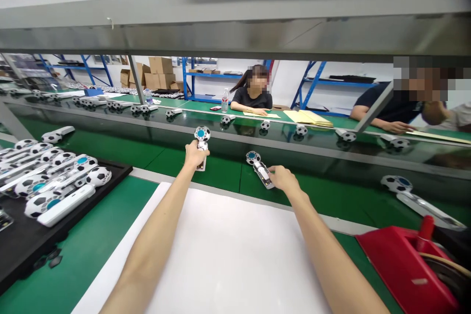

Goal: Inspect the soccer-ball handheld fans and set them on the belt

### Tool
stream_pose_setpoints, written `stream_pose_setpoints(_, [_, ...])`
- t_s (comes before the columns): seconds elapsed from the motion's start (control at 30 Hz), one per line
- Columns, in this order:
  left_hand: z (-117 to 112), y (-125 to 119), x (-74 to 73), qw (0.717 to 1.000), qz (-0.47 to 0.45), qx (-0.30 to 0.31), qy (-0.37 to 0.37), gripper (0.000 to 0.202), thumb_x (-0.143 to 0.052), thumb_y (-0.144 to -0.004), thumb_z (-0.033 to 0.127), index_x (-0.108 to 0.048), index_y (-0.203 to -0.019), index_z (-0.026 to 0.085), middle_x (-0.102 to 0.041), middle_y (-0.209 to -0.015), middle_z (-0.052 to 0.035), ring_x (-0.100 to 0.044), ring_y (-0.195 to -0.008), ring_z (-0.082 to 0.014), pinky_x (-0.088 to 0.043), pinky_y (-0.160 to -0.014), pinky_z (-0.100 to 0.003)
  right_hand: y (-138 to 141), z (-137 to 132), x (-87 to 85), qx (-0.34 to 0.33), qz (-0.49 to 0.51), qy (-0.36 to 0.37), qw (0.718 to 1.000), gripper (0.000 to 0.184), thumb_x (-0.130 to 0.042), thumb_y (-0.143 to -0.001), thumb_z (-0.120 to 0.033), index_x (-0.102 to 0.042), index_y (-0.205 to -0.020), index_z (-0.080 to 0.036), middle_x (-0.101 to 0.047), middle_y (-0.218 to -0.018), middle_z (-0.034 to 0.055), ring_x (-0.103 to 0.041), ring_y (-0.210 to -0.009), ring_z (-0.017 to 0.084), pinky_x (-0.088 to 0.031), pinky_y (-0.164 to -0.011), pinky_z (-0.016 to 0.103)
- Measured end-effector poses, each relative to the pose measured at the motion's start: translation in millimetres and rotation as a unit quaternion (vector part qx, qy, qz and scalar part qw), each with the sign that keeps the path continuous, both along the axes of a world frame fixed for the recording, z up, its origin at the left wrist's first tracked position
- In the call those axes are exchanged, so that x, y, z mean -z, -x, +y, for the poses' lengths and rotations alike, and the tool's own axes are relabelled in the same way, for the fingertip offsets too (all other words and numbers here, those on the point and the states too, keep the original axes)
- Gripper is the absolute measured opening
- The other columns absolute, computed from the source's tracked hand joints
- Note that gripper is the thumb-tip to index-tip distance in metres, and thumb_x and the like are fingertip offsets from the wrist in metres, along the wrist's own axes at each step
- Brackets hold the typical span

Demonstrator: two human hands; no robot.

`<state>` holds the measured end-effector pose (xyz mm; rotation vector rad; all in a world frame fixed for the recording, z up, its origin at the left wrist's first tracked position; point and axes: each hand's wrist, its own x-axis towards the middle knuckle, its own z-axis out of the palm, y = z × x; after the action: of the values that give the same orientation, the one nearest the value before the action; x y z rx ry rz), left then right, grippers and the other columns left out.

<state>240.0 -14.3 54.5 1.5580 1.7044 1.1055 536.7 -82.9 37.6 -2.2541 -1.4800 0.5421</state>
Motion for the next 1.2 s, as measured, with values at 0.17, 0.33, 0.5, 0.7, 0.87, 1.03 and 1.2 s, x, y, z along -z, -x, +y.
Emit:
stream_pose_setpoints(0.17, [-30,-26,-39.9,0.963,-0.256,0.077,-0.036,0.035,-0.080,-0.065,0.036,-0.064,-0.088,0.015,-0.070,-0.083,-0.0055,-0.064,-0.068,-0.0156,-0.052,-0.064,-0.029,24,-16,-27.6,-0.093,0.068,-0.086,0.990,0.042,-0.058,-0.095,-0.036,-0.061,-0.129,-0.012,-0.062,-0.128,0.0201,-0.058,-0.121,0.031,-0.045,-0.102,0.044])
stream_pose_setpoints(0.33, [-69,-56,-64.9,0.898,-0.404,0.169,-0.035,0.035,-0.084,-0.061,0.038,-0.067,-0.080,0.014,-0.072,-0.082,-0.0067,-0.069,-0.076,-0.0173,-0.055,-0.071,-0.029,92,-46,-47.9,-0.353,0.286,-0.137,0.880,0.060,-0.056,-0.095,-0.046,-0.038,-0.148,-0.024,-0.061,-0.128,0.0087,-0.064,-0.104,0.020,-0.055,-0.086,0.034])
stream_pose_setpoints(0.5, [-91,-64,-78.5,0.842,-0.502,0.193,-0.035,0.031,-0.088,-0.057,0.027,-0.066,-0.075,0.015,-0.067,-0.069,-0.0008,-0.065,-0.064,-0.0142,-0.054,-0.065,-0.027,120,-64,-52.3,-0.341,0.421,-0.221,0.811,0.031,-0.052,-0.095,-0.031,-0.045,-0.124,-0.023,-0.058,-0.105,0.0036,-0.062,-0.083,0.016,-0.055,-0.077,0.034])
stream_pose_setpoints(0.7, [-96,-55,-85.2,0.838,-0.462,0.289,-0.035,0.027,-0.085,-0.064,0.030,-0.069,-0.081,0.016,-0.072,-0.089,-0.0033,-0.066,-0.085,-0.0169,-0.053,-0.076,-0.028,111,-73,-61.6,-0.264,0.164,-0.314,0.897,0.047,-0.051,-0.091,-0.025,-0.041,-0.137,-0.025,-0.064,-0.103,0.0061,-0.062,-0.081,0.023,-0.049,-0.070,0.035])
stream_pose_setpoints(0.87, [-95,-47,-86.5,0.826,-0.416,0.377,-0.051,0.031,-0.081,-0.071,0.028,-0.070,-0.098,0.019,-0.071,-0.107,-0.0054,-0.064,-0.096,-0.0181,-0.049,-0.084,-0.029,105,-74,-64.3,-0.235,0.027,-0.392,0.889,0.057,-0.050,-0.087,-0.023,-0.039,-0.143,-0.022,-0.059,-0.129,0.0131,-0.064,-0.095,0.029,-0.049,-0.072,0.037])
stream_pose_setpoints(1.03, [-89,-41,-87.5,0.810,-0.423,0.396,-0.094,0.046,-0.084,-0.066,0.032,-0.068,-0.106,0.018,-0.070,-0.109,-0.0076,-0.063,-0.102,-0.0225,-0.048,-0.085,-0.030,104,-74,-65.4,-0.242,0.135,-0.385,0.880,0.050,-0.053,-0.088,-0.025,-0.044,-0.137,-0.023,-0.064,-0.113,0.0091,-0.065,-0.089,0.026,-0.052,-0.073,0.039])
stream_pose_setpoints(1.2, [-88,-30,-92.3,0.810,-0.436,0.363,-0.148,0.058,-0.078,-0.073,0.045,-0.059,-0.122,0.022,-0.069,-0.110,-0.0067,-0.066,-0.098,-0.0234,-0.052,-0.078,-0.031,117,-84,-75.0,-0.310,0.452,-0.217,0.807,0.030,-0.054,-0.087,-0.024,-0.052,-0.117,-0.022,-0.062,-0.094,0.0025,-0.070,-0.082,0.023,-0.058,-0.059,0.033])
